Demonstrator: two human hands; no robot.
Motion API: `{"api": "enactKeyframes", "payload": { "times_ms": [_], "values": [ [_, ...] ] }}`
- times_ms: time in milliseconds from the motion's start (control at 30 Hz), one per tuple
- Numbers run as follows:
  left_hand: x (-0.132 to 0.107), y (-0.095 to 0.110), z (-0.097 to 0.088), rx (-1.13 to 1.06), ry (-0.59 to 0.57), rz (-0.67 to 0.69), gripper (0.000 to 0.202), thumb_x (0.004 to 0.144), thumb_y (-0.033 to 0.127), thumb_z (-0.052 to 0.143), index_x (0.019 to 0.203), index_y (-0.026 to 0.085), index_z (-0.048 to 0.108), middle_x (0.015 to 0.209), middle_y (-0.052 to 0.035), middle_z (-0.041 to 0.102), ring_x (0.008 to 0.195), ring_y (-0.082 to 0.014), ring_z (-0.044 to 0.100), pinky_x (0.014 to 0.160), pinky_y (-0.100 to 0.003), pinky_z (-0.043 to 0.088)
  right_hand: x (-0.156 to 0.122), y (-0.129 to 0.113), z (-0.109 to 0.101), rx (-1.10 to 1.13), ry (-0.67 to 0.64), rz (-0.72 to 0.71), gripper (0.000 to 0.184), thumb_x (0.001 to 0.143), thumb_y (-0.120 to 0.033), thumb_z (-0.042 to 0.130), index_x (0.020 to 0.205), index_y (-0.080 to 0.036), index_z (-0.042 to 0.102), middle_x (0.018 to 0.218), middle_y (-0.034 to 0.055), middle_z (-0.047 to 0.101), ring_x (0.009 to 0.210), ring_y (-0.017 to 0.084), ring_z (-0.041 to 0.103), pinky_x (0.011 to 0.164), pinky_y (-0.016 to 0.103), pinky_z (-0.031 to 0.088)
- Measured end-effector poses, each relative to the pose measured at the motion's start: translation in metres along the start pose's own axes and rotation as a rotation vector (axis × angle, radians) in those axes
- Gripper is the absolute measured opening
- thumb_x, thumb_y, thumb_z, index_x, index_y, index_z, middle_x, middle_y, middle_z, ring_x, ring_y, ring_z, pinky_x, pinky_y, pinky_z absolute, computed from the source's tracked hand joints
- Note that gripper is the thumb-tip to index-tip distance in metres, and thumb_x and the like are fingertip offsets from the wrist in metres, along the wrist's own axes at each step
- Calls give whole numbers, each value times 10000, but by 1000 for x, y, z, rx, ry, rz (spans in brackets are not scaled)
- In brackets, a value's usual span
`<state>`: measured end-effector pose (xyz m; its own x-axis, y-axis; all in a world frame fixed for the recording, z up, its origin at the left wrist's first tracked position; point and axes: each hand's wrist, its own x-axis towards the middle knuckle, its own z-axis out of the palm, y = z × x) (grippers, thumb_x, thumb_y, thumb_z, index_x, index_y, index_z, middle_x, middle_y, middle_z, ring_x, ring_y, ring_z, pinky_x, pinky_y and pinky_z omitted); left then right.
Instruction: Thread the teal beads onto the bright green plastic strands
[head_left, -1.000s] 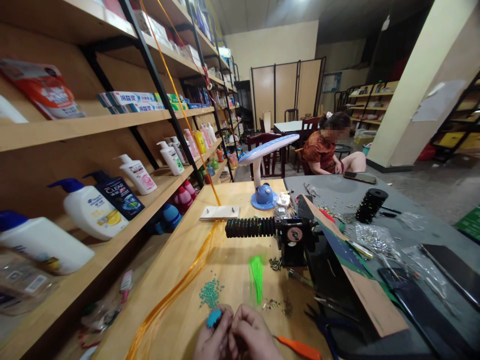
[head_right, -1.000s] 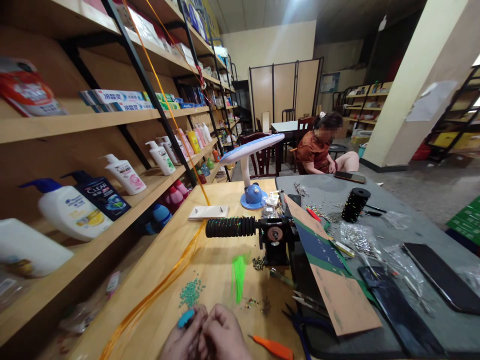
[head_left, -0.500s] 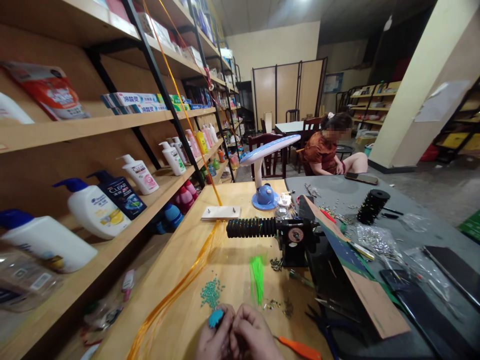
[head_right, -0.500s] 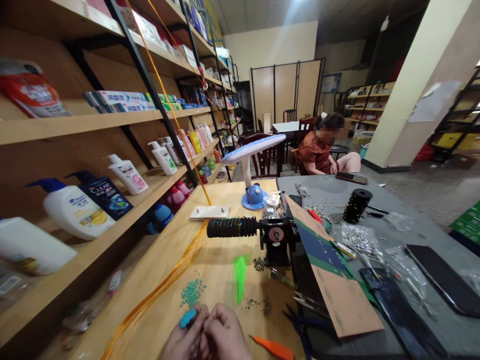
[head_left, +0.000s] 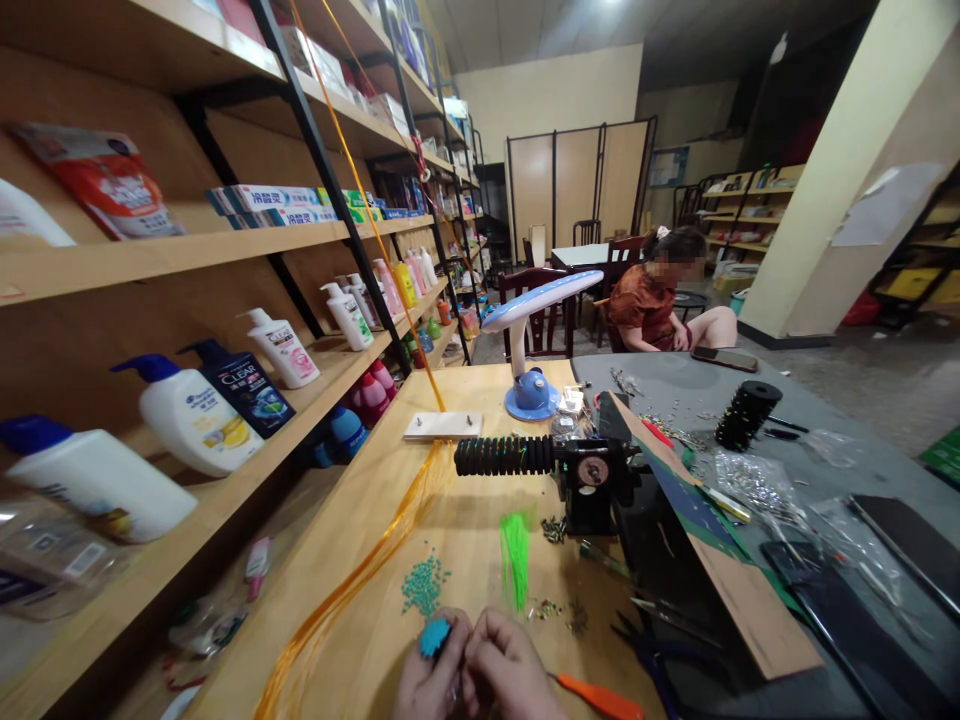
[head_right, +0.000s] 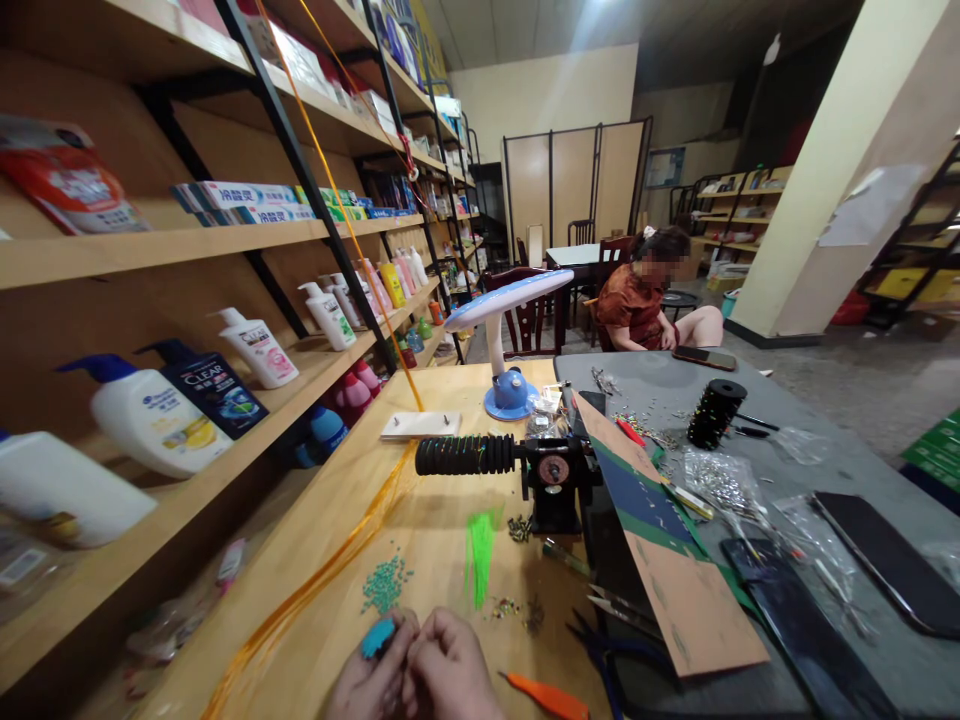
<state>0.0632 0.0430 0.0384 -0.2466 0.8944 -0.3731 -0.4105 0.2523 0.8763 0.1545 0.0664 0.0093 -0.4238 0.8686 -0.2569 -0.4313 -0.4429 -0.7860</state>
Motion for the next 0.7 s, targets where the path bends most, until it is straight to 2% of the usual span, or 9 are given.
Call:
{"api": "enactKeyframes", "payload": {
  "times_ms": [167,333,500,567,700],
  "values": [
    [7,-10,-10,47,10,27,576,533,583,900,798,148,632,641,8,564,580,-129,560,460,-172,402,-2,-5,3,-35,11,13,526,605,-637,709,666,-209,411,400,-69,488,344,50,382,403,180,255],
    [13,-19,-16,57,49,52,581,515,547,920,868,157,674,759,-32,645,716,-185,642,567,-196,503,-4,-11,5,-64,24,26,538,592,-652,707,659,-210,408,391,-76,469,340,50,374,400,184,246],
    [11,-14,-13,49,58,70,581,503,533,927,862,144,690,789,-43,645,824,-213,648,685,-216,544,-4,-10,3,-61,18,20,545,599,-660,712,667,-204,423,389,-84,454,347,49,378,408,183,257],
    [8,-9,-8,39,54,63,573,500,544,926,832,146,682,753,-27,619,792,-194,637,693,-214,543,-4,-10,3,-52,20,24,553,593,-664,722,667,-202,428,398,-82,460,357,50,387,411,184,264],
    [2,-3,-1,-21,10,0,599,485,597,912,782,156,637,651,24,538,628,-130,571,568,-185,484,-5,-11,3,-41,6,25,587,561,-684,748,654,-205,423,412,-78,470,368,52,397,414,187,283]
  ]
}}
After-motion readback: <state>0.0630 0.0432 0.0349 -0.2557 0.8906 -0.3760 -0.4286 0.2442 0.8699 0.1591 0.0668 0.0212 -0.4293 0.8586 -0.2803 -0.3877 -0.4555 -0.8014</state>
